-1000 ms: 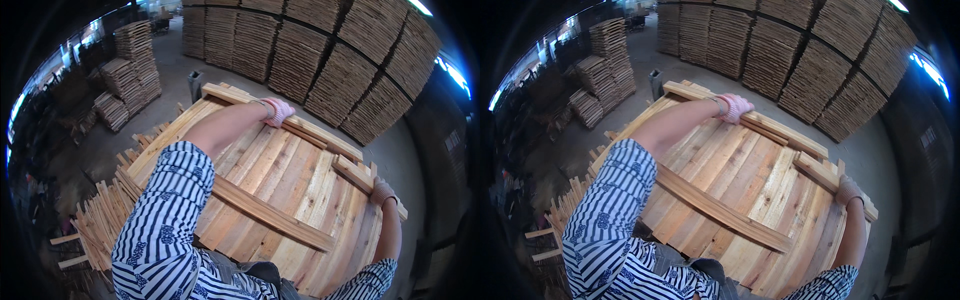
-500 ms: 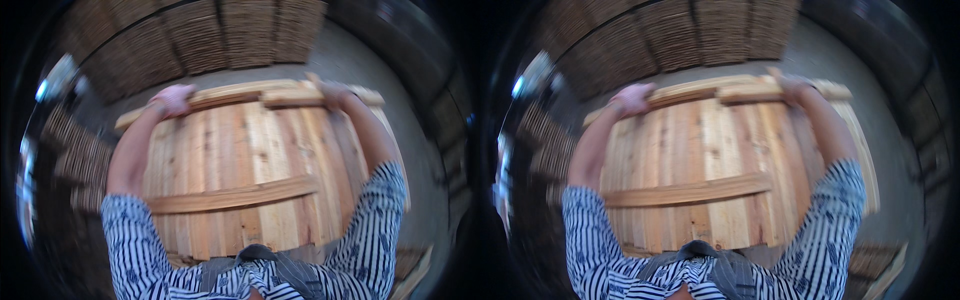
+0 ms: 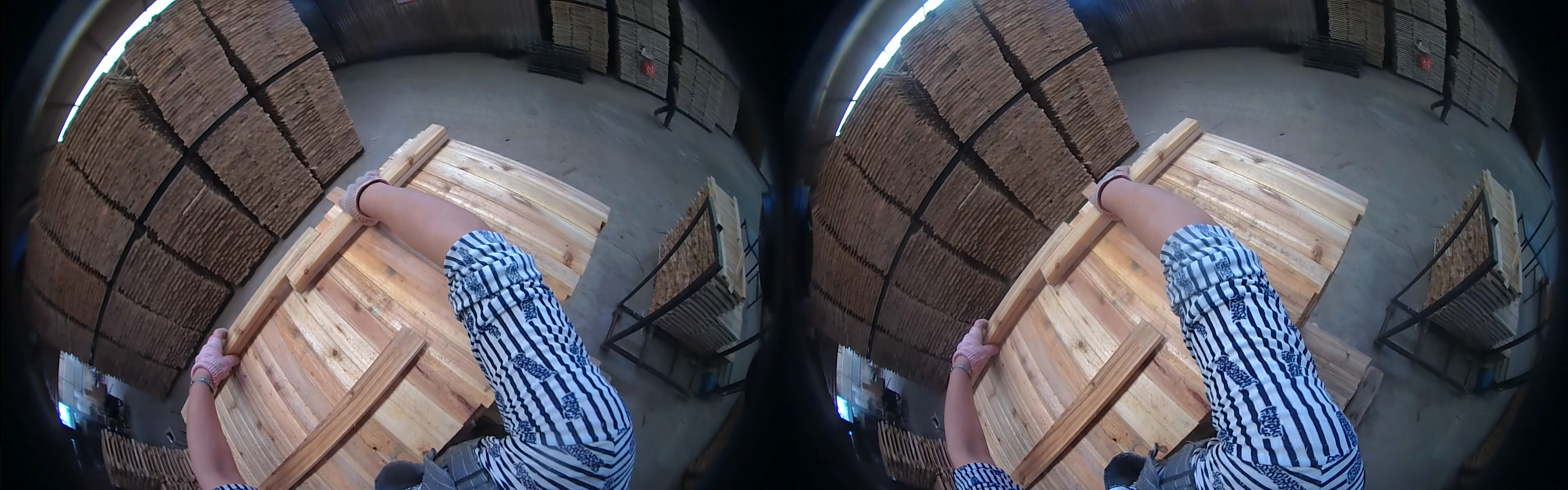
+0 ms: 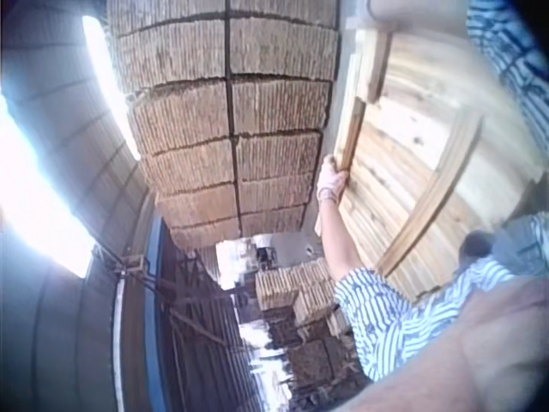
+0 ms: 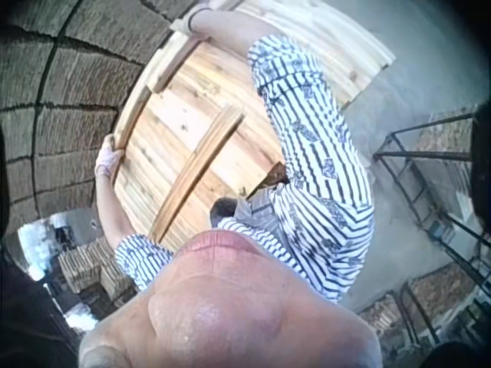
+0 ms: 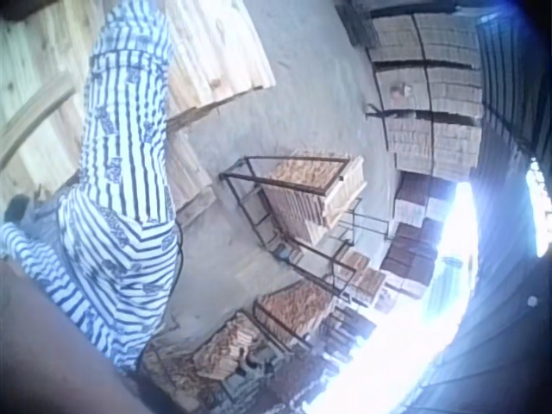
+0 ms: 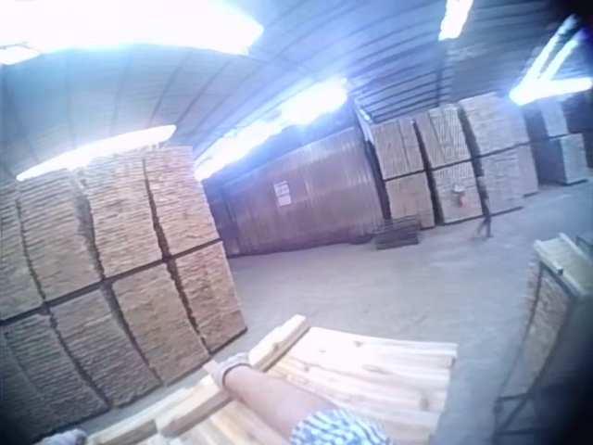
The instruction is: The person picks up bundles of wooden planks from a large pile and stacks them onto a pallet. They repeatedly lift the wood, align the planks, and place them in a neat stack, wearing gloves for protection.
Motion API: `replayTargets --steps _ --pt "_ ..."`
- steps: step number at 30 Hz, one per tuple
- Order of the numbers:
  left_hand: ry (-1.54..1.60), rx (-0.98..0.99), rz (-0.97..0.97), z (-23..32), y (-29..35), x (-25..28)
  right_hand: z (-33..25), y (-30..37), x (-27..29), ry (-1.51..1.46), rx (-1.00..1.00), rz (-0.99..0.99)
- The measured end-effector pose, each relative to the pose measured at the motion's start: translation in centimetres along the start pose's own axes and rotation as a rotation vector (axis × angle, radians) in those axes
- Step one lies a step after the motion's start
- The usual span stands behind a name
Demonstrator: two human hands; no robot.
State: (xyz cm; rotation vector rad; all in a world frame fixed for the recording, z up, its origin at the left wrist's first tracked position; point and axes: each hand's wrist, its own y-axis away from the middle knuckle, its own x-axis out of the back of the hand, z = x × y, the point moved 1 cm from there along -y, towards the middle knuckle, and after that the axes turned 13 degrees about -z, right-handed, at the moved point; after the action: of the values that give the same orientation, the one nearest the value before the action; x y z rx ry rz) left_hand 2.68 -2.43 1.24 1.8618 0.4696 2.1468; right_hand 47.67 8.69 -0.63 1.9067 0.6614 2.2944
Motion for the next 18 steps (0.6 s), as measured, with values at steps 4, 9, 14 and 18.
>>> replayTargets --steps 4,9,14,18 --pt "-0.158 0.06 0.066 -1.5 -1.1 -1.2 -0.6 0.1 0.0 -0.004 0.011 -0.007" --pt "-0.159 0.066 0.088 -3.3 -2.1 -2.0 -1.1 -0.3 0.4 -0.015 0.075 -0.014" --pt "-0.111 0.026 0.107 -1.0 -2.8 -1.0 2.5 -4.8 -0.6 -0.163 0.028 -0.036" --pt "-0.022 0.075 0.129 -2.9 -0.8 -1.8 -0.6 -2.4 0.8 0.023 0.161 -0.065"
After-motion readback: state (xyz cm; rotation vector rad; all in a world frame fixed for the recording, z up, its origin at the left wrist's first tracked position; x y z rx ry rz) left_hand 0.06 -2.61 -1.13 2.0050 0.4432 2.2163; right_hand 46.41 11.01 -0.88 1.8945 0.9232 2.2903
